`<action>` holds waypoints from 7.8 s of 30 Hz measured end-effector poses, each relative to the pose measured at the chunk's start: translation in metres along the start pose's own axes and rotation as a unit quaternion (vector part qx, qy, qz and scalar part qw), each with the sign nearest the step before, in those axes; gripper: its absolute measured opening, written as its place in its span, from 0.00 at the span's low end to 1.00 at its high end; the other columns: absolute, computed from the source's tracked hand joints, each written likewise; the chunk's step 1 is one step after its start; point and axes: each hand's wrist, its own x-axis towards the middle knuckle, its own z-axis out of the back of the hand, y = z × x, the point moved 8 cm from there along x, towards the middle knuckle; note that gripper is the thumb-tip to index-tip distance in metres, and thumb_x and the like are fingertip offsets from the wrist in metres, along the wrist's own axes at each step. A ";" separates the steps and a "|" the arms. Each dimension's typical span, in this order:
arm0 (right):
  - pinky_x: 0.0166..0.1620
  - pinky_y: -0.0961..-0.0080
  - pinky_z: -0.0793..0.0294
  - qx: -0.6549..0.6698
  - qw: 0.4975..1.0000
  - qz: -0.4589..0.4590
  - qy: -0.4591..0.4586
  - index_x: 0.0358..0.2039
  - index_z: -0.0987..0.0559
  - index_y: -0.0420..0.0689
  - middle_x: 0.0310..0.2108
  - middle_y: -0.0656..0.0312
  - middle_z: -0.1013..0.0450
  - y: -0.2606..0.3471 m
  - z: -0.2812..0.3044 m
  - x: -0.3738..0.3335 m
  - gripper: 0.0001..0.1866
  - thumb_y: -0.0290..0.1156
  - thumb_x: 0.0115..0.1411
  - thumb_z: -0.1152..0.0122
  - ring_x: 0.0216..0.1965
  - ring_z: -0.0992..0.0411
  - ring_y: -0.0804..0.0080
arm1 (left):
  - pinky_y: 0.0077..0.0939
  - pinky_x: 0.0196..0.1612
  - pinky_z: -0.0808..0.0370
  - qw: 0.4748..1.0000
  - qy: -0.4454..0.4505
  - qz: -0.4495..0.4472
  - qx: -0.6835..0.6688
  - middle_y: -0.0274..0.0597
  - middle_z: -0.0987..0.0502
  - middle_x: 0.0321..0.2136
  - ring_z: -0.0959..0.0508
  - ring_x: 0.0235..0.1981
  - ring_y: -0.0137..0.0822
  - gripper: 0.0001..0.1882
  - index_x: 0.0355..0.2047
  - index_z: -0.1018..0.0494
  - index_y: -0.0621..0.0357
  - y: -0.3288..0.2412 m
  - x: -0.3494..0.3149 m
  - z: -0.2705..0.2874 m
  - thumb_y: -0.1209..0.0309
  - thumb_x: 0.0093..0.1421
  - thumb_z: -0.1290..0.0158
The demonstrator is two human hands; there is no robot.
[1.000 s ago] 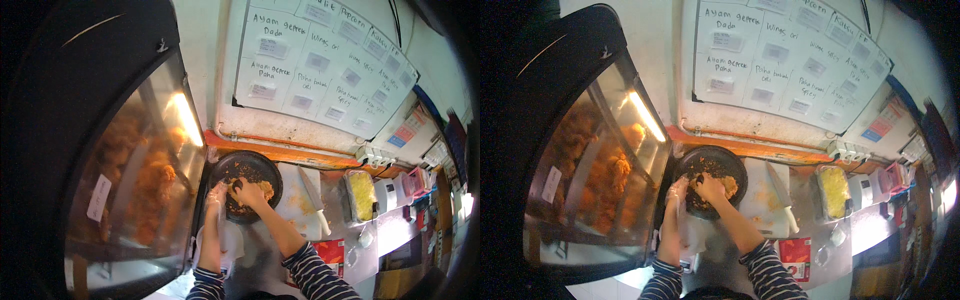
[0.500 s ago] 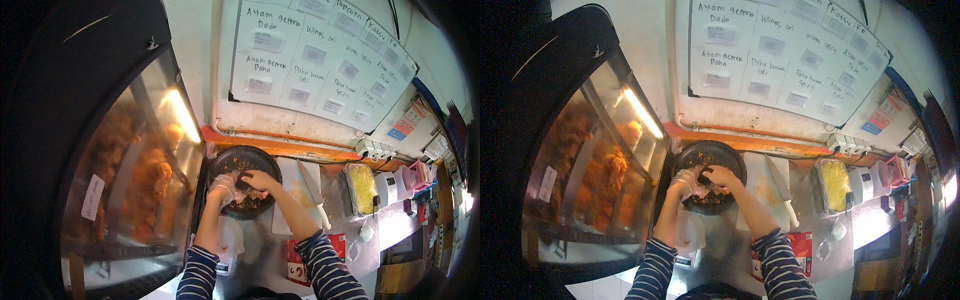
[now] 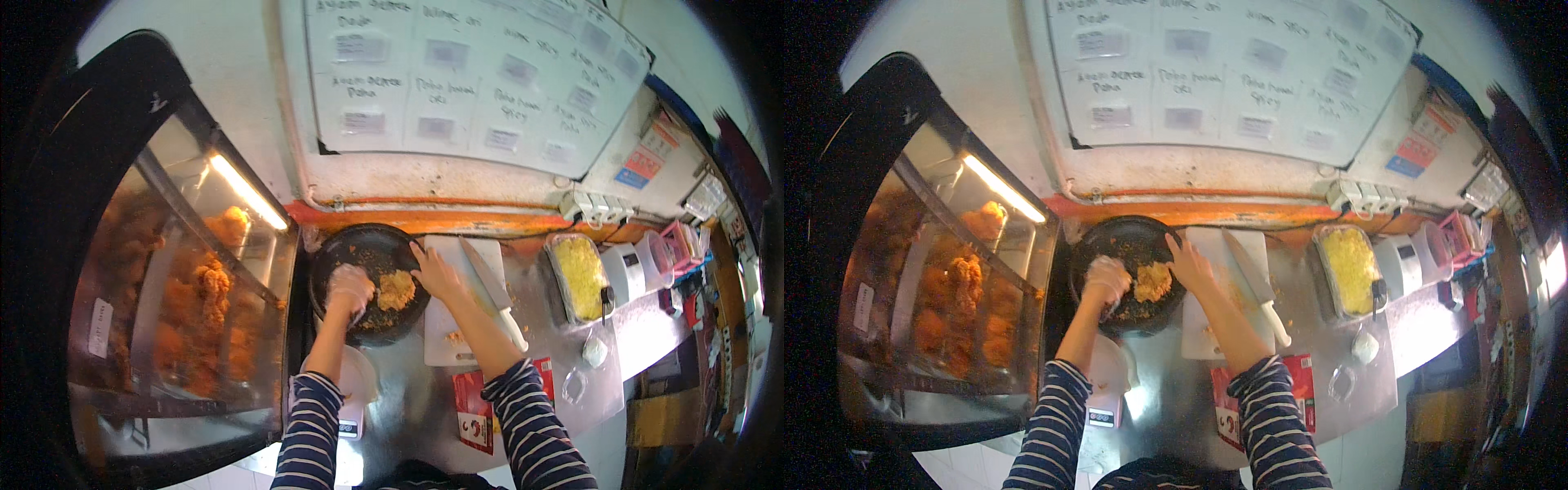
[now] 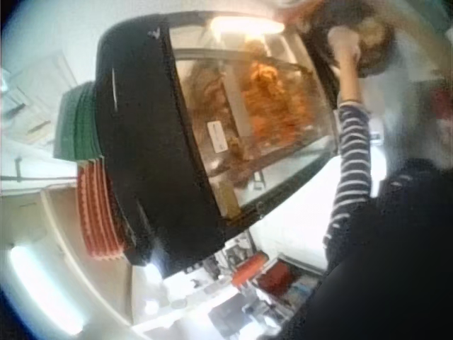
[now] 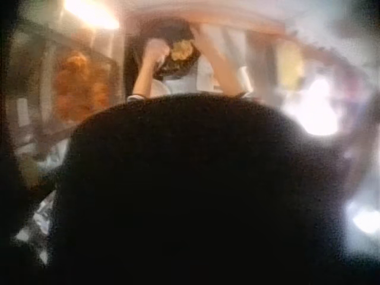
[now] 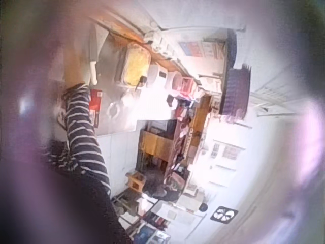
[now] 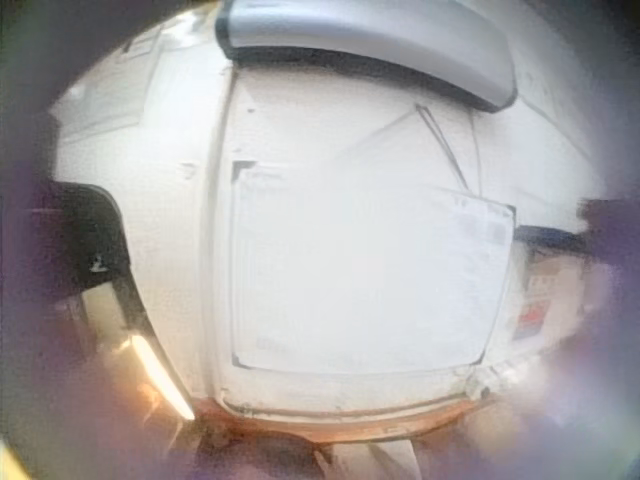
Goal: The person scoops yellow food from a container into a plastic bag, then places fried chicken pieces into a box. They write on a receipt, place the receipt and food items into a plastic bag, and seal it.
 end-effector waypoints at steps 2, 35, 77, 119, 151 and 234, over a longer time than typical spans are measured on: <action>0.45 0.59 0.30 0.040 0.995 -0.003 -0.088 0.58 0.41 0.52 0.45 0.49 0.34 -0.005 0.032 -0.031 0.32 0.40 0.54 0.43 0.46 0.34 0.52 | 0.36 0.38 0.26 0.892 0.069 0.023 -0.447 0.45 0.24 0.27 0.23 0.32 0.42 0.19 0.42 0.31 0.56 0.012 -0.009 -0.001 0.74 0.48 0.48; 0.49 0.57 0.41 0.118 0.924 -0.360 -0.057 0.40 0.33 0.42 0.42 0.53 0.34 -0.073 -0.060 -0.365 0.33 0.45 0.35 0.30 0.49 0.38 0.55 | 0.40 0.33 0.25 0.904 0.224 -0.353 0.090 0.49 0.22 0.33 0.22 0.36 0.43 0.14 0.31 0.21 0.58 -0.345 -0.094 -0.062 0.66 0.46 0.49; 0.60 0.68 0.48 0.495 0.846 -0.145 -0.136 0.58 0.40 0.36 0.57 0.43 0.42 -0.078 0.015 -0.416 0.24 0.29 0.61 0.56 0.58 0.43 0.52 | 0.33 0.35 0.27 0.769 0.396 -0.172 -0.472 0.39 0.23 0.30 0.24 0.32 0.38 0.11 0.34 0.25 0.56 -0.420 -0.094 0.030 0.68 0.50 0.50; 0.20 0.85 0.39 0.598 0.793 -0.111 -0.017 0.27 0.25 0.40 0.16 0.70 0.33 0.126 -0.040 -0.168 0.09 0.32 0.58 0.43 0.17 0.37 0.85 | 0.55 0.60 0.53 0.939 -0.258 -0.042 -0.225 0.57 0.57 0.63 0.56 0.62 0.64 0.33 0.60 0.47 0.53 -0.090 -0.320 -0.008 0.59 0.56 0.52; 0.41 0.67 0.31 0.538 0.794 -0.047 0.280 0.40 0.25 0.40 0.35 0.57 0.26 0.127 -0.191 -0.327 0.19 0.42 0.62 0.55 0.36 0.29 0.66 | 0.22 0.40 0.33 0.389 -0.851 0.100 -0.340 0.39 0.29 0.29 0.30 0.33 0.27 0.18 0.47 0.37 0.62 0.114 -0.605 0.264 0.70 0.58 0.48; 0.33 0.70 0.28 0.399 0.898 -0.183 0.029 0.29 0.21 0.39 0.25 0.54 0.24 -1.073 0.158 -0.520 0.21 0.45 0.59 0.51 0.29 0.25 0.67 | 0.29 0.44 0.28 0.887 -0.076 -0.014 -0.454 0.51 0.28 0.46 0.24 0.41 0.44 0.29 0.51 0.34 0.60 -1.054 0.051 -0.007 0.69 0.48 0.41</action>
